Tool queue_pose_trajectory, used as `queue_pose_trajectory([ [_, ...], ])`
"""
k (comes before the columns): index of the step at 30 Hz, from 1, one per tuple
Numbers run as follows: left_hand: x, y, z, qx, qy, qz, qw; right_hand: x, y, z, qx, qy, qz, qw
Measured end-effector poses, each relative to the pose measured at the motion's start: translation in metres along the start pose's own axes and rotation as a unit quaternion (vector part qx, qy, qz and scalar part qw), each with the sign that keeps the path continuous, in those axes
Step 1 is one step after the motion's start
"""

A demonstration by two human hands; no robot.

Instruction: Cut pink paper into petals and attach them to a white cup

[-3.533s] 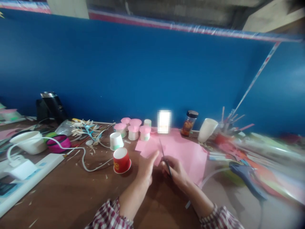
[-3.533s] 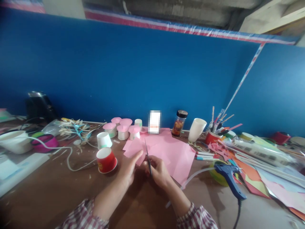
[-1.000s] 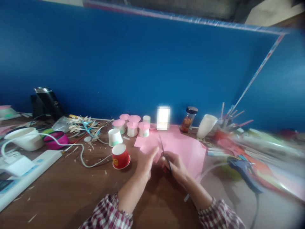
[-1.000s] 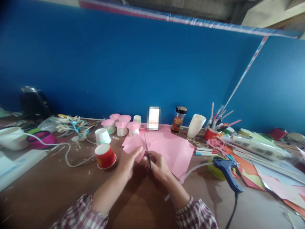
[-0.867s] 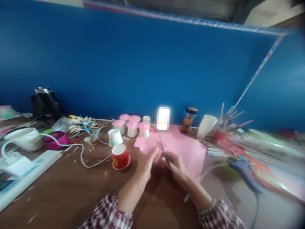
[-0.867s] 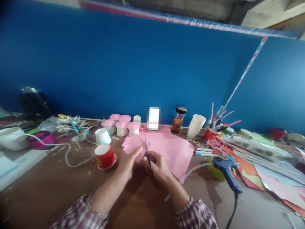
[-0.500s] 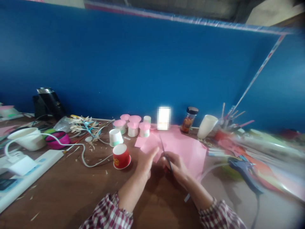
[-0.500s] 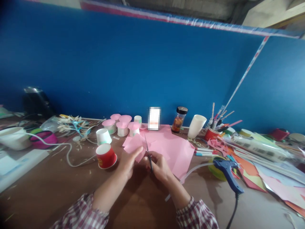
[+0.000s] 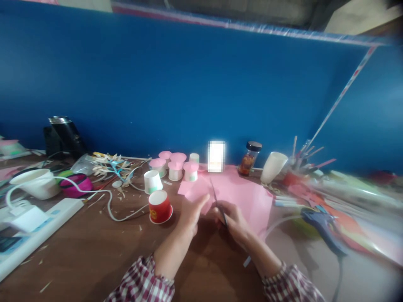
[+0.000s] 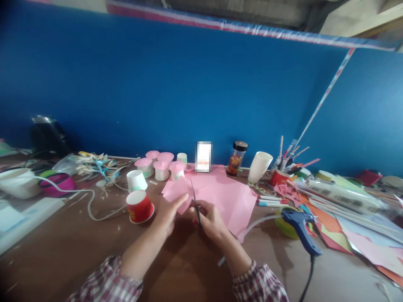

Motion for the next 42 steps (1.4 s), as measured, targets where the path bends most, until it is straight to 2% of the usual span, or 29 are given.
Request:
queue_pose_trajectory([
  [9,0.0057,-0.0058,-0.0070,0.006,0.002,0.019,1.000,-0.0015,-0.0002,-0.0025,-0.005,0.000,0.011,1.000],
  [16,0.0058,-0.0049,0.0001,0.000,0.022,0.019,1.000,-0.0011,-0.0007,-0.0025,-0.014,0.005,0.012,1.000],
  [42,0.0030,-0.0030,-0.0036,-0.008,0.001,0.025,1.000,0.0004,0.0013,0.0003,-0.015,-0.012,0.001,1.000],
])
Point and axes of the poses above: each hand's wrist, its own x-axis away from the middle knuckle, its own y-axis out of the back of the hand, z = x × y, the point moved 8 cm from there along -x, towards the middle knuckle
